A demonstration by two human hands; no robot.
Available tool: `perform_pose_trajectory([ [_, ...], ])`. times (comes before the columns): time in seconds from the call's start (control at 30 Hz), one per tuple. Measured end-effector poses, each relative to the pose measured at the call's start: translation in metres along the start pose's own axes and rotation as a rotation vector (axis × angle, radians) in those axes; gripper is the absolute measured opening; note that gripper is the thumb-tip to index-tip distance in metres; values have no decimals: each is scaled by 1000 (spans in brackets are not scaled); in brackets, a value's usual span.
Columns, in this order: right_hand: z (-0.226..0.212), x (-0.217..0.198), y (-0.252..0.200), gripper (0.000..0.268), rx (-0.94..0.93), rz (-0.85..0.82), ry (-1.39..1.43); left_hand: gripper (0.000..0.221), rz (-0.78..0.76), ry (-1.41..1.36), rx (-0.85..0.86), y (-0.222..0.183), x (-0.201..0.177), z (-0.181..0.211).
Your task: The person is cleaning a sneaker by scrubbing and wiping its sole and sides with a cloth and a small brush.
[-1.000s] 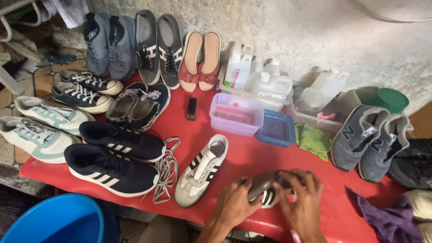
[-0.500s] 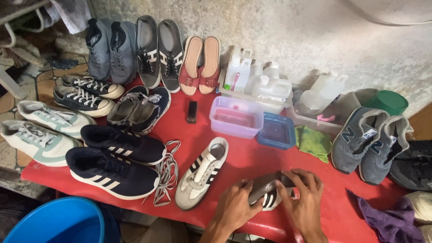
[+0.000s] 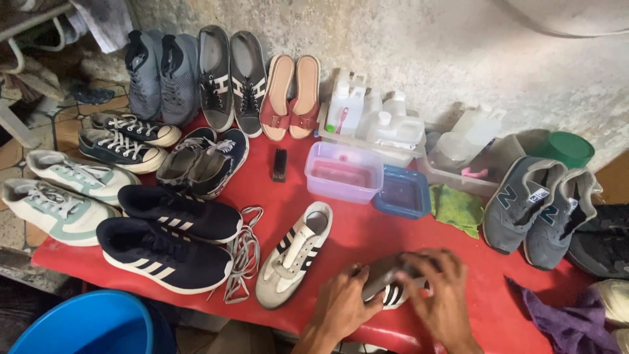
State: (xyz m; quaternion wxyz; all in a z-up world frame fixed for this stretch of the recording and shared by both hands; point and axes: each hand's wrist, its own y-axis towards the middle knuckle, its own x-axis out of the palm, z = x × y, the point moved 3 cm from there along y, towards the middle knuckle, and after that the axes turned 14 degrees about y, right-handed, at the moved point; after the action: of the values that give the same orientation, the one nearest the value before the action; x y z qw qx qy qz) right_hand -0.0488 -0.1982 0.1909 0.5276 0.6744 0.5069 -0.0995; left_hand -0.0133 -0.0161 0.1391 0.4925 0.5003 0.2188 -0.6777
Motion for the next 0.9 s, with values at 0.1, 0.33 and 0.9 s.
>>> perform_pose_trajectory([
  [0.1, -12, -1, 5, 33, -8, -5, -31, 46, 40, 20, 5, -1, -1, 1],
  [0.33, -3, -1, 1, 33, 56, 17, -12, 45, 9, 4, -6, -2, 1, 2],
  [0.9, -2, 2, -6, 31, -2, 41, -38, 47, 31, -7, -12, 4, 2, -1],
])
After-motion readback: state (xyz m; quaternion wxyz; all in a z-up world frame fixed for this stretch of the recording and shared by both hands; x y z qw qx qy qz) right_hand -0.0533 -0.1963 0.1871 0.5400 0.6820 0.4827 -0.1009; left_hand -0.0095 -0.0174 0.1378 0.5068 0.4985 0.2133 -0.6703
